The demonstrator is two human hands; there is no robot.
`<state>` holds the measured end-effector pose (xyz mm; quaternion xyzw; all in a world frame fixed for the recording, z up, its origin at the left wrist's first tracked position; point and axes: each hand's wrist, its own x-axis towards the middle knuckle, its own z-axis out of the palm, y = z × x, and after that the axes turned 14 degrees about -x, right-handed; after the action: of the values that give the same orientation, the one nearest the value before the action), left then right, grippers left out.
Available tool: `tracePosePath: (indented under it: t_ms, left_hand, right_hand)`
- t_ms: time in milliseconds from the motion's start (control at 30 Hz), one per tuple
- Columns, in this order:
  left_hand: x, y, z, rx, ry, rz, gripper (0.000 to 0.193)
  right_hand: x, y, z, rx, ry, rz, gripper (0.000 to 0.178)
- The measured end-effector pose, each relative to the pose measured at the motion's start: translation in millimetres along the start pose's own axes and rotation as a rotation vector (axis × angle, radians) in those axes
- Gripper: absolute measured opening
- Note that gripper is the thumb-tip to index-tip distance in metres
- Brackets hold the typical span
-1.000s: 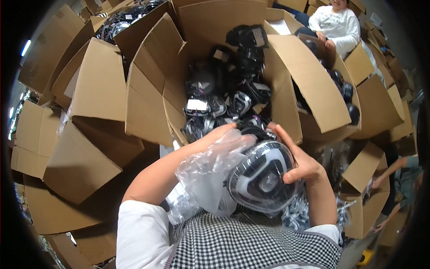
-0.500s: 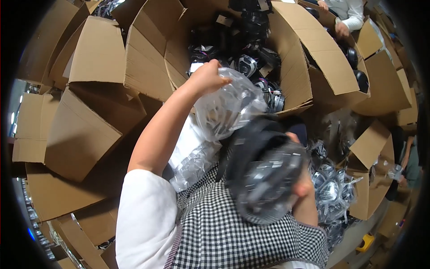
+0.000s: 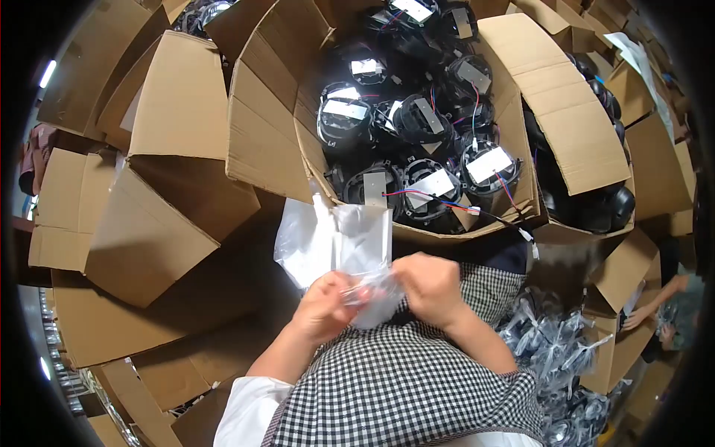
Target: The person places black plastic components into plastic bags by hand, then organizes the bagged components within a large cardboard box.
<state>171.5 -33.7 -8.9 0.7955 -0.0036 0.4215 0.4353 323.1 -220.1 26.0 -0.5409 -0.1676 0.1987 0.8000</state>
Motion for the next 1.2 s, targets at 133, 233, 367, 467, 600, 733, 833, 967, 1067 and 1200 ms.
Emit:
tracePosePath:
  t_ms: [133, 233, 367, 467, 600, 733, 833, 967, 1067, 1200]
  left_hand:
    - [-5.8, 28.1, 15.5, -1.18, 0.328, -0.155, 0.014]
    - [15.1, 16.3, 11.9, -1.4, 0.111, -0.218, 0.016]
    - [36.3, 33.4, 4.4, -0.123, 0.223, 0.295, 0.02]
    - [60.2, 60.0, 26.5, -0.085, 0.564, 0.677, 0.009]
    - [66.6, 64.4, 48.8, -1.041, -0.697, 0.09, 0.047]
    - [85.5, 117.9, 33.8, -1.863, -0.153, -0.275, 0.046]
    - [83.8, 107.4, 18.9, -2.039, -0.351, 0.001, 0.035]
    - [40.0, 136.8, -40.5, -1.233, -0.114, -0.154, 0.041]
    - [7.4, 166.2, -83.1, 0.344, -0.138, -0.022, 0.028]
    - [-6.8, 160.9, -136.6, 0.58, 0.411, 0.236, 0.04]
  right_hand:
    - [6.0, -13.3, -38.0, -1.81, 0.048, -0.499, 0.075]
    - [-8.6, -51.0, -39.6, -2.248, 0.138, -0.573, 0.058]
    - [-32.1, -85.1, -42.3, -2.402, -0.204, -0.578, 0.038]
    - [-41.7, -117.2, -24.0, -0.913, -0.441, -0.341, 0.06]
    - [-54.5, -105.9, 37.4, -0.132, -0.691, -0.715, 0.08]
    - [-43.5, -106.4, 35.2, -0.747, -0.92, -1.181, 0.084]
    - [-30.5, -97.1, 40.0, -0.372, -1.077, -0.819, 0.067]
    - [-37.6, -88.7, 98.5, -0.096, -1.029, -0.897, 0.051]
    - [-44.9, -81.5, 125.1, -0.095, -1.115, -0.578, 0.04]
    - [-17.6, -102.9, 95.2, -0.008, -1.024, -0.617, 0.031]
